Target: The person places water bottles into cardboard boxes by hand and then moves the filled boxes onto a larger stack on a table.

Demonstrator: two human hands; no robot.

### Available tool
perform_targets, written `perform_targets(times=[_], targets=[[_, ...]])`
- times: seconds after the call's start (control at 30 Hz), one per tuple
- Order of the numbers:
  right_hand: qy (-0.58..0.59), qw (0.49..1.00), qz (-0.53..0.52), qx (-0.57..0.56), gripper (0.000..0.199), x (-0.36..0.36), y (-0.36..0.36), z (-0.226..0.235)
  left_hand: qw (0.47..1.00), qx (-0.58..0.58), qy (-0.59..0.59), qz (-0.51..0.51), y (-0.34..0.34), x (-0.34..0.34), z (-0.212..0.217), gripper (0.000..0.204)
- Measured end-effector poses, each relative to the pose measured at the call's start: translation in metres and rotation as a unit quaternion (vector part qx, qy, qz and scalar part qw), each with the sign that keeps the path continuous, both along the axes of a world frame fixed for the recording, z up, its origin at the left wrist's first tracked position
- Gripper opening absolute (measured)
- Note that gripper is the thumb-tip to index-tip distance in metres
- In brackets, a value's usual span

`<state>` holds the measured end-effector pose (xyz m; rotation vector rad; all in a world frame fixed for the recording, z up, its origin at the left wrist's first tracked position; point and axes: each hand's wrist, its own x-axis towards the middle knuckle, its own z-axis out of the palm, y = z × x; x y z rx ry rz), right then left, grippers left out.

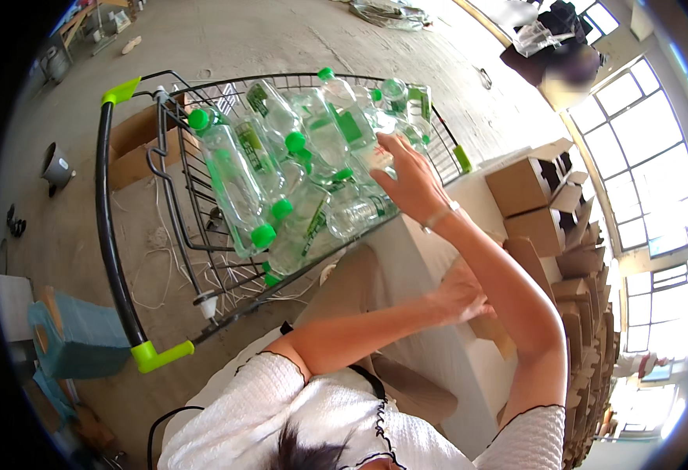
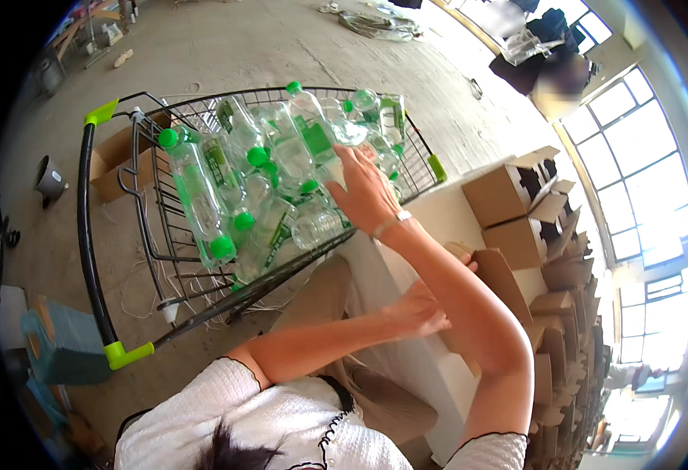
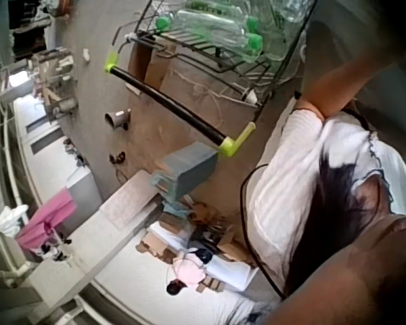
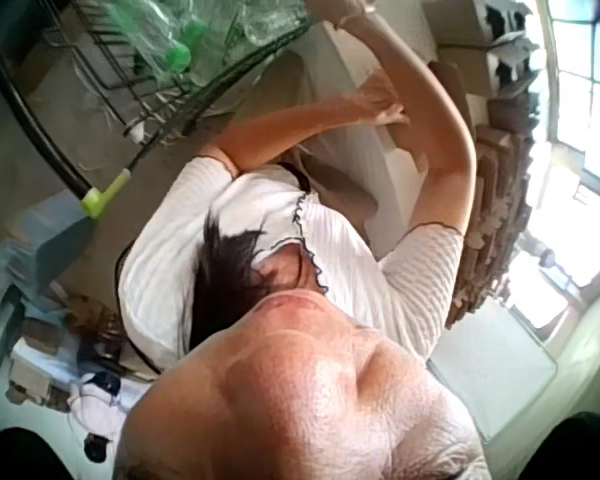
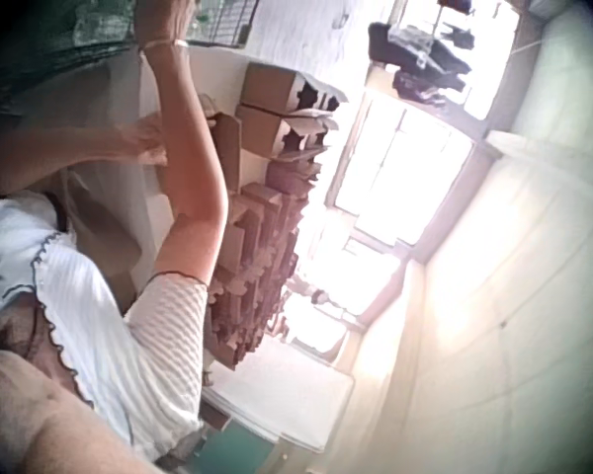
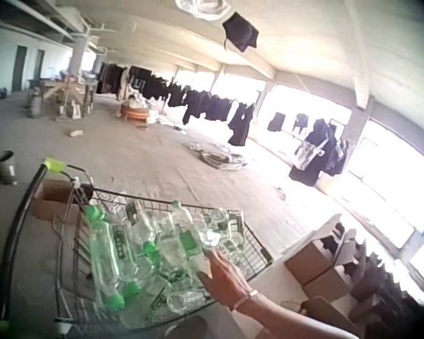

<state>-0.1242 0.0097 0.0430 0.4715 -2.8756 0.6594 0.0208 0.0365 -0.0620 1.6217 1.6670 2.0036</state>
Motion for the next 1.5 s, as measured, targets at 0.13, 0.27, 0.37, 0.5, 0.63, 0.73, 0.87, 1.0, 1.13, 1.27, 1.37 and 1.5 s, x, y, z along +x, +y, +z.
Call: perform_targets(times=[0.13,0.27,0.37,0.5,0.63,0.73,0.87,1.0,1.13,1.27,1.37,1.5], targets=[[-0.001,0.996,-0.082,-0.021,0.069,-0.113,-0.008,-0.066,0.998,-0.052,0.04,0.024,-0.007,0.003,0.005,0.083],[-0.122,0.973,-0.193,0.007,0.077,-0.147,-0.032,-0.071,0.999,-0.02,-0.034,0.025,-0.014,0.002,0.003,0.081],[-0.171,0.961,-0.216,-0.013,0.084,-0.148,-0.027,-0.075,0.99,0.027,-0.136,-0.038,-0.011,-0.001,0.001,0.08],[-0.212,0.955,-0.202,-0.054,0.074,-0.146,-0.018,-0.077,0.926,0.11,-0.325,-0.16,0.0,0.001,-0.001,0.078],[-0.167,0.957,-0.218,-0.091,0.067,-0.129,-0.01,-0.061,0.884,0.141,-0.393,-0.208,0.006,0.007,0.002,0.077],[-0.295,0.882,-0.166,-0.329,0.063,-0.11,0.007,-0.048,0.928,0.051,-0.334,-0.157,0.0,0.009,0.012,0.072],[-0.269,0.774,-0.039,-0.572,0.043,-0.045,0.023,-0.013,0.967,-0.022,-0.226,-0.112,-0.014,-0.007,0.012,0.078],[-0.209,0.773,-0.016,-0.599,0.063,0.076,0.06,0.085,0.955,-0.24,0.154,0.082,-0.028,-0.011,0.057,0.084],[-0.061,0.76,0.039,-0.646,0.091,0.178,0.09,0.119,0.951,-0.228,0.175,0.116,-0.03,-0.016,0.051,0.091],[-0.039,0.784,0.041,-0.619,0.113,0.276,0.134,0.114,0.938,-0.258,0.194,0.126,-0.03,-0.015,0.048,0.093],[-0.016,0.807,-0.152,-0.571,0.092,0.344,0.134,0.108,0.945,-0.237,0.194,0.114,-0.028,-0.009,0.052,0.091],[-0.066,0.837,-0.325,-0.434,0.07,0.373,0.132,0.101,0.949,-0.23,0.176,0.123,-0.025,-0.01,0.05,0.103]])
